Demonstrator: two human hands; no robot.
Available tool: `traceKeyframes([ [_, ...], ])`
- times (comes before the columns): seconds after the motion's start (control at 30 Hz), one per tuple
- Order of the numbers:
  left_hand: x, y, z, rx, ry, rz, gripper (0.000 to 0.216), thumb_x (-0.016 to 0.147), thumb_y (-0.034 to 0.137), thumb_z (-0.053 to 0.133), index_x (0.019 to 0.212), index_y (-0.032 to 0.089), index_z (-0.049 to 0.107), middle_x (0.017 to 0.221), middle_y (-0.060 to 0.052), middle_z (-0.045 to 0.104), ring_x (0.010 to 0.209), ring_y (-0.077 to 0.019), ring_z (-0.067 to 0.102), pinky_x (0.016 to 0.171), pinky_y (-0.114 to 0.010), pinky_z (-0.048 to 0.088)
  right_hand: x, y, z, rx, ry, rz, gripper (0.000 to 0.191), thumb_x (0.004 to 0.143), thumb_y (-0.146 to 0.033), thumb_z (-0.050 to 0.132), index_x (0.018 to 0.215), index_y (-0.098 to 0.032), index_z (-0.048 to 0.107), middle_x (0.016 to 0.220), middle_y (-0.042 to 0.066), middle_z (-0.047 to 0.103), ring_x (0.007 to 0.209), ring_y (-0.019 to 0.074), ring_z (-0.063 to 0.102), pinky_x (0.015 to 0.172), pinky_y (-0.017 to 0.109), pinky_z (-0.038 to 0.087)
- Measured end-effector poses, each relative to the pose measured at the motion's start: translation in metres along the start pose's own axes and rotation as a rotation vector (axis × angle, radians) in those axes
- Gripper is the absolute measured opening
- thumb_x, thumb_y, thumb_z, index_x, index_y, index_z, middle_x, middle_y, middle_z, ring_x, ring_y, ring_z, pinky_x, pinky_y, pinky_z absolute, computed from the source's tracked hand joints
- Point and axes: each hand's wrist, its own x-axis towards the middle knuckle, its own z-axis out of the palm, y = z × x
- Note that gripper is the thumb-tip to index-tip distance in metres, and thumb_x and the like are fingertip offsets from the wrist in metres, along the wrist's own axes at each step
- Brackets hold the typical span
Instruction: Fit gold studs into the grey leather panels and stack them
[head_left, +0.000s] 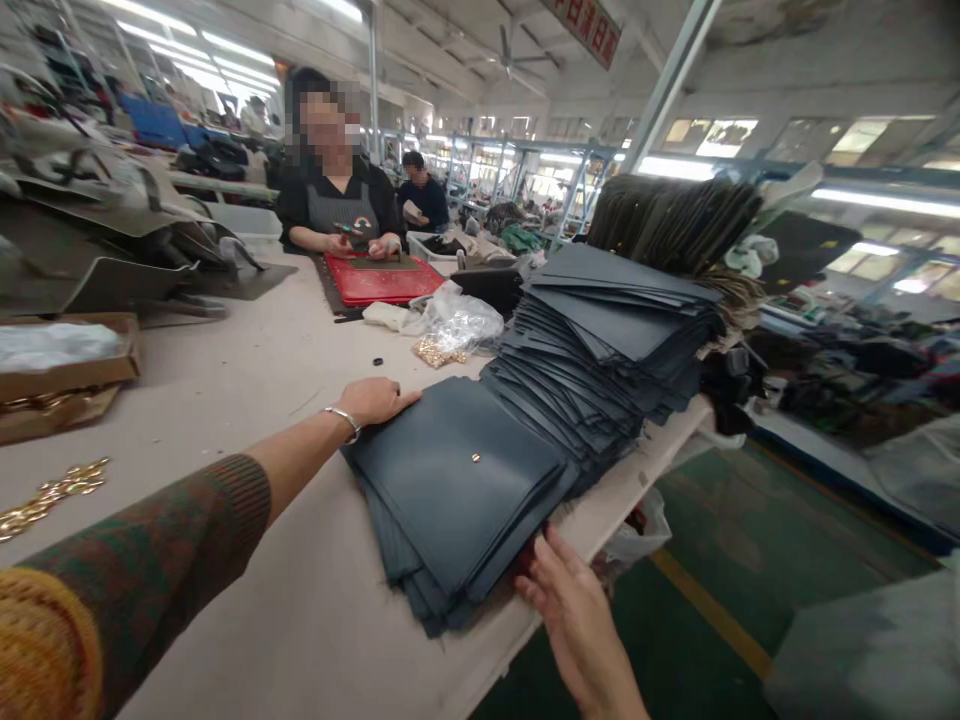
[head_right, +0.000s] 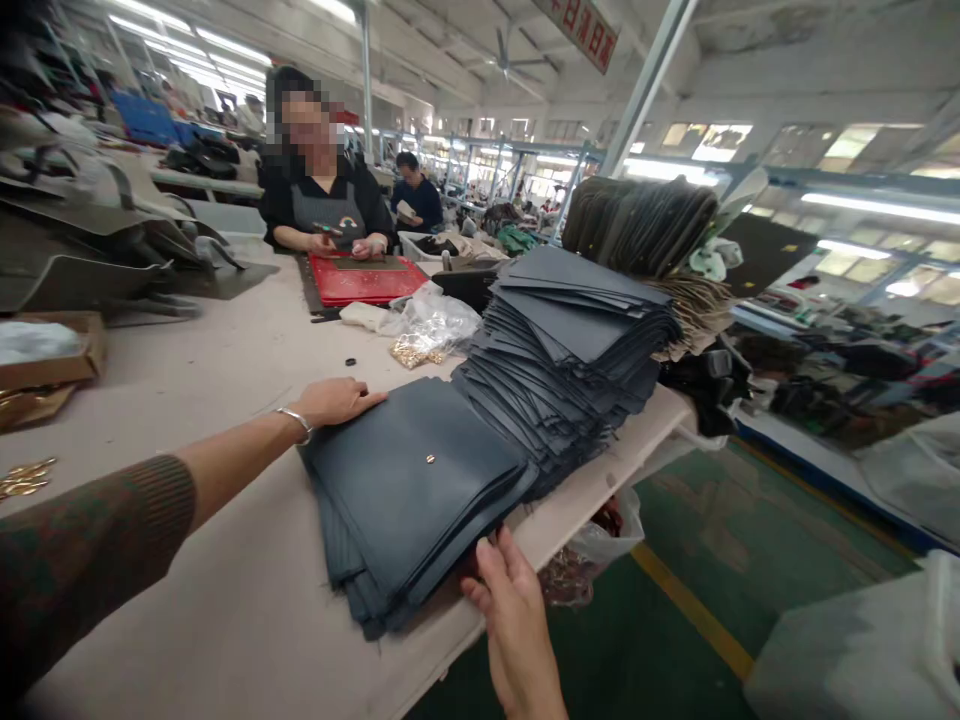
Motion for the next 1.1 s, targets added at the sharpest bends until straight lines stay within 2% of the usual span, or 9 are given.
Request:
traceKeyframes([
  [0.07, 0.006, 0.004, 0.004, 0.007, 0.009, 0.022, 0.041, 0.092, 0.053, 0.052, 0.106, 0.015, 0.063, 0.110, -0.009, 0.065, 0.103, -0.0244, 0.061, 0.094, -0.049, 0.048, 0.004, -0.003, 0.003, -0.012, -0.070, 0.014, 0.064, 0.072, -0.050, 0.078, 0.123, -0.017, 0.060, 0.119, 0.011, 0.065, 0.094, 0.0201, 0.064, 0.070, 0.028, 0.055],
  [0.2, 0.010, 0.008, 0.011, -0.002, 0.016, 0.056, 0.046, 0.093, 0.056, 0.048, 0.108, 0.016, 0.062, 0.108, -0.009, 0.065, 0.101, -0.0238, 0.062, 0.092, -0.048, 0.048, 0.013, -0.008, 0.008, -0.037, -0.131, 0.045, 0.065, 0.073, -0.053, 0.076, 0.125, -0.018, 0.060, 0.123, 0.011, 0.066, 0.111, 0.0253, 0.061, 0.083, 0.032, 0.055],
  [0.37, 0.000, 0.014, 0.019, -0.029, 0.034, 0.126, 0.050, 0.092, 0.061, 0.045, 0.108, 0.016, 0.062, 0.105, -0.008, 0.066, 0.099, -0.0236, 0.062, 0.092, -0.048, 0.047, 0.019, -0.006, 0.011, -0.088, -0.026, 0.002, 0.070, 0.069, -0.052, 0.078, 0.127, -0.017, 0.059, 0.119, 0.009, 0.069, 0.117, 0.0272, 0.059, 0.100, 0.037, 0.048],
  [0.57, -0.006, 0.013, 0.016, -0.074, 0.061, 0.185, 0.048, 0.093, 0.059, 0.043, 0.101, 0.016, 0.063, 0.101, -0.008, 0.066, 0.092, -0.0210, 0.063, 0.086, -0.043, 0.050, 0.027, 0.003, -0.002, -0.217, 0.059, -0.066, 0.069, 0.066, -0.053, 0.078, 0.120, -0.014, 0.065, 0.109, 0.009, 0.073, 0.116, 0.0304, 0.060, 0.098, 0.036, 0.050],
  [0.73, -0.006, 0.022, 0.018, -0.057, 0.100, 0.164, 0.049, 0.093, 0.060, 0.044, 0.105, 0.016, 0.062, 0.111, -0.009, 0.063, 0.100, -0.0232, 0.061, 0.089, -0.046, 0.048, 0.018, -0.004, -0.010, -0.257, 0.088, -0.067, 0.071, 0.066, -0.053, 0.079, 0.124, -0.016, 0.061, 0.118, 0.009, 0.069, 0.122, 0.0292, 0.056, 0.105, 0.037, 0.043],
  [0.8, -0.007, 0.026, 0.020, -0.047, 0.085, 0.158, 0.050, 0.092, 0.061, 0.043, 0.104, 0.016, 0.063, 0.109, -0.009, 0.064, 0.101, -0.0239, 0.060, 0.091, -0.047, 0.047, 0.009, -0.009, -0.009, -0.206, 0.084, -0.033, 0.068, 0.066, -0.052, 0.080, 0.121, -0.016, 0.062, 0.118, 0.009, 0.069, 0.119, 0.0278, 0.058, 0.103, 0.036, 0.045],
  [0.93, -0.006, 0.026, 0.024, -0.041, 0.070, 0.141, 0.054, 0.094, 0.062, 0.037, 0.109, 0.016, 0.062, 0.112, -0.010, 0.064, 0.104, -0.0247, 0.060, 0.092, -0.047, 0.046, 0.000, -0.015, -0.003, -0.034, 0.070, -0.014, 0.062, 0.064, -0.050, 0.082, 0.113, -0.016, 0.064, 0.112, 0.009, 0.071, 0.105, 0.0276, 0.065, 0.087, 0.036, 0.055],
  [1.03, -0.001, 0.023, 0.026, -0.038, 0.081, 0.084, 0.063, 0.091, 0.068, 0.033, 0.113, 0.016, 0.060, 0.118, -0.013, 0.061, 0.106, -0.0267, 0.059, 0.092, -0.047, 0.046, 0.000, -0.017, -0.002, -0.029, 0.036, -0.005, 0.060, 0.066, -0.051, 0.081, 0.111, -0.014, 0.065, 0.109, 0.011, 0.072, 0.100, 0.0282, 0.067, 0.081, 0.036, 0.056],
  [1.1, 0.001, 0.022, 0.026, -0.040, 0.071, 0.057, 0.066, 0.089, 0.071, 0.032, 0.110, 0.015, 0.062, 0.115, -0.014, 0.063, 0.103, -0.0270, 0.061, 0.089, -0.046, 0.047, -0.001, -0.019, -0.003, -0.040, -0.006, 0.025, 0.062, 0.067, -0.051, 0.080, 0.114, -0.014, 0.065, 0.108, 0.012, 0.072, 0.100, 0.0279, 0.067, 0.080, 0.036, 0.056],
])
